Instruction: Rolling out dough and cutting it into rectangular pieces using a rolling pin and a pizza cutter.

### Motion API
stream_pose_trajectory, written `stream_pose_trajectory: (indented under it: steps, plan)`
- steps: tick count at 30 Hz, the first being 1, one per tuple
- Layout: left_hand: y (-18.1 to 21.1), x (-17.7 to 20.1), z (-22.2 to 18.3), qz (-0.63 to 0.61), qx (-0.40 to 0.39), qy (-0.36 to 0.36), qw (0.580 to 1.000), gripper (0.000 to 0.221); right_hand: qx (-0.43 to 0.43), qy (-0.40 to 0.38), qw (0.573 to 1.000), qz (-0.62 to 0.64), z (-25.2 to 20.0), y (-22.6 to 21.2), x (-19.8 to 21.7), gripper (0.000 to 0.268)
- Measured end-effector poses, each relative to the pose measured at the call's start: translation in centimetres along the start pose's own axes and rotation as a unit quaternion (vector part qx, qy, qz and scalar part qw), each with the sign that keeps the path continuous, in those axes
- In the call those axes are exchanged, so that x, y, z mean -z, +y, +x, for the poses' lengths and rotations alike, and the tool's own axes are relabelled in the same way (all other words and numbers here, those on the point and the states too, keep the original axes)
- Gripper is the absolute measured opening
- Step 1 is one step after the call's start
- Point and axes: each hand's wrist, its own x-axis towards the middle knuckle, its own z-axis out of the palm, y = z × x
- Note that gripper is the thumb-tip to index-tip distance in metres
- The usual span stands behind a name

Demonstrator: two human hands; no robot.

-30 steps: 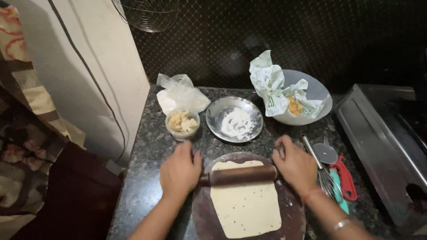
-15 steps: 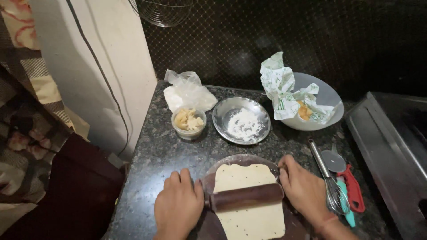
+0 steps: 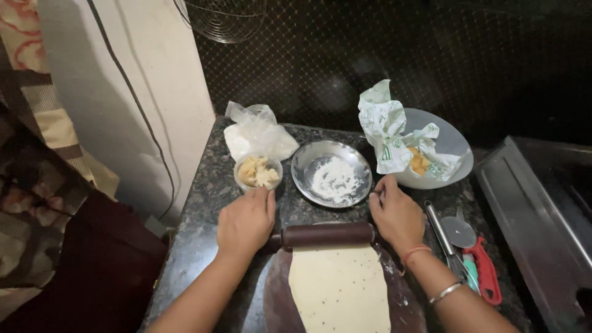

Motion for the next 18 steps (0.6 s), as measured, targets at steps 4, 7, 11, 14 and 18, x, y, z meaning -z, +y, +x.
stream_pose_trajectory:
  steps: [4,7,11,14,18]
  plan:
    - [-0.2,-0.2,-3.0,-0.021,-0.022,0.032,0.999,0.027,0.009,-0.033,0.999,-0.012,-3.2,0.0,1.5,0.024]
    - [0.8,0.8,-6.3,0.022,-0.071,0.044,0.996,0.032,0.025,-0.016,0.999,-0.028,-7.1,1.2,2.3,0.019]
    - [1.8,1.7,-10.1,0.062,-0.079,0.022,0.995,0.027,0.105,0.052,0.992,-0.051,-11.9,2.0,3.9,0.012]
    - [2.1,2.2,-12.7,0.062,-0.09,0.026,0.994,0.021,0.078,0.032,0.994,-0.064,-14.7,2.1,5.2,0.012]
    - [2.4,2.8,-15.7,0.008,-0.085,0.011,0.996,0.02,0.062,0.015,0.996,-0.056,-17.4,3.0,5.8,0.015]
